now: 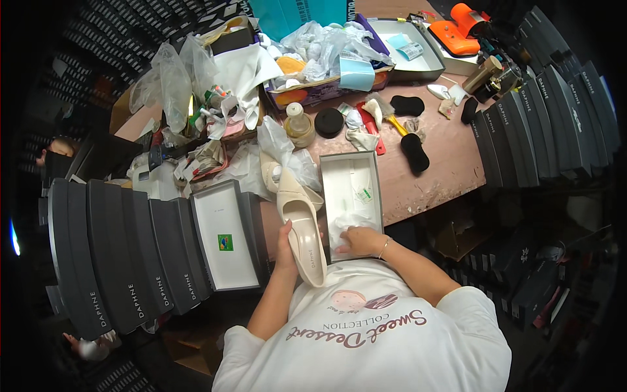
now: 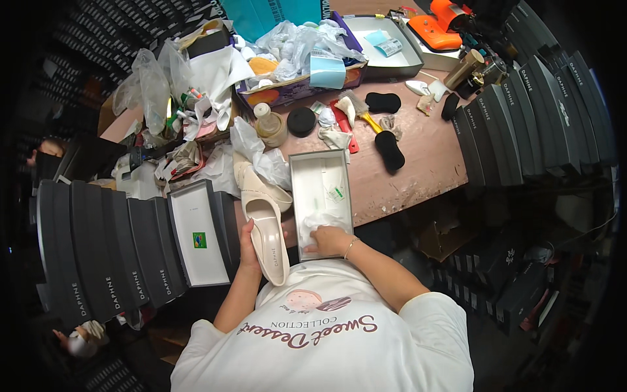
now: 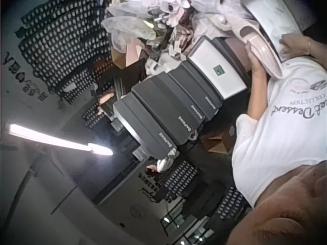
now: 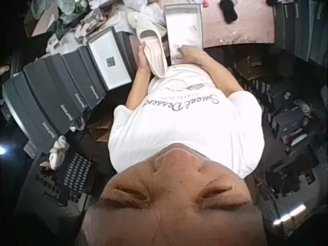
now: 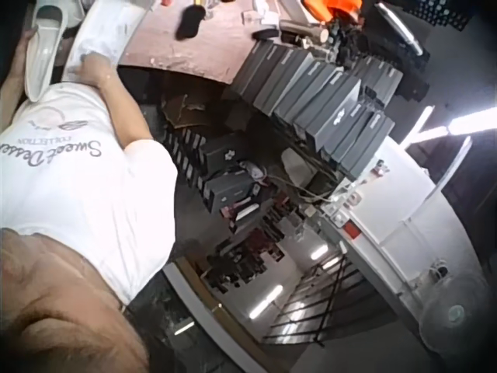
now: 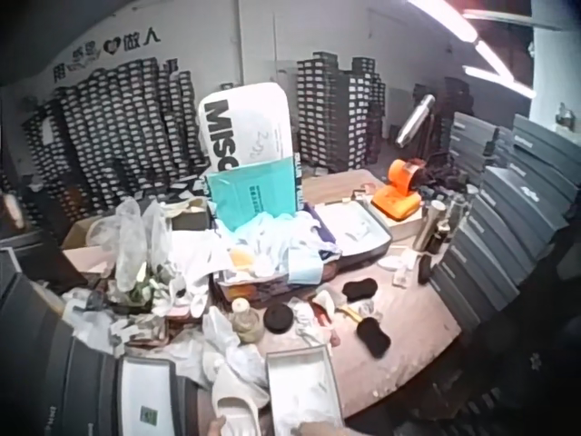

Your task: Inspecting and packing high-heeled shoes into boxes with protective paper.

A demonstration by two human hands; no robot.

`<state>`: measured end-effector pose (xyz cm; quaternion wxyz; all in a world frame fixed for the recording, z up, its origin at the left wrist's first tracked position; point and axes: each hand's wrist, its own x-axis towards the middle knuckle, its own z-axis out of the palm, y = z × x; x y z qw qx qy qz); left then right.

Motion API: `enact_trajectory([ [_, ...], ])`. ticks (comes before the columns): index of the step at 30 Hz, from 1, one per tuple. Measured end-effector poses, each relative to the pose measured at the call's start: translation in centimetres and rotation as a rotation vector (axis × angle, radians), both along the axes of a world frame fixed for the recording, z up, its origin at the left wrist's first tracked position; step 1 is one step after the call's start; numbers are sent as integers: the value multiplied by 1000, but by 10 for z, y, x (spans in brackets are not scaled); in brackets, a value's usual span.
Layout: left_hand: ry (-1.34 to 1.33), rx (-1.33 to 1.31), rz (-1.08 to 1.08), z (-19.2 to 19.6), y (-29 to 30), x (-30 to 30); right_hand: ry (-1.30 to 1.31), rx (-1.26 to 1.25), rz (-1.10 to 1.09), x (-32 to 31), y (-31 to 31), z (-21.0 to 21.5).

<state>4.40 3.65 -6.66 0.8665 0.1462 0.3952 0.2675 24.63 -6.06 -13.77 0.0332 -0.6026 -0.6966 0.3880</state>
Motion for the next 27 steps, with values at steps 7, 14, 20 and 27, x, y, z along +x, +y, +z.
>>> enact_trajectory([
  [7,-36,-72,41,8,-28,-17,-316,419,-261,68,83,-17],
  [14,67,-181,149,5,-56,-38,-648,351,-114,81,110,-59],
  [20,34,-109,144,6,-47,-11,-699,243,11,82,114,-40],
  [27,23,-151,46,3,-21,23,-286,237,-128,100,105,14],
])
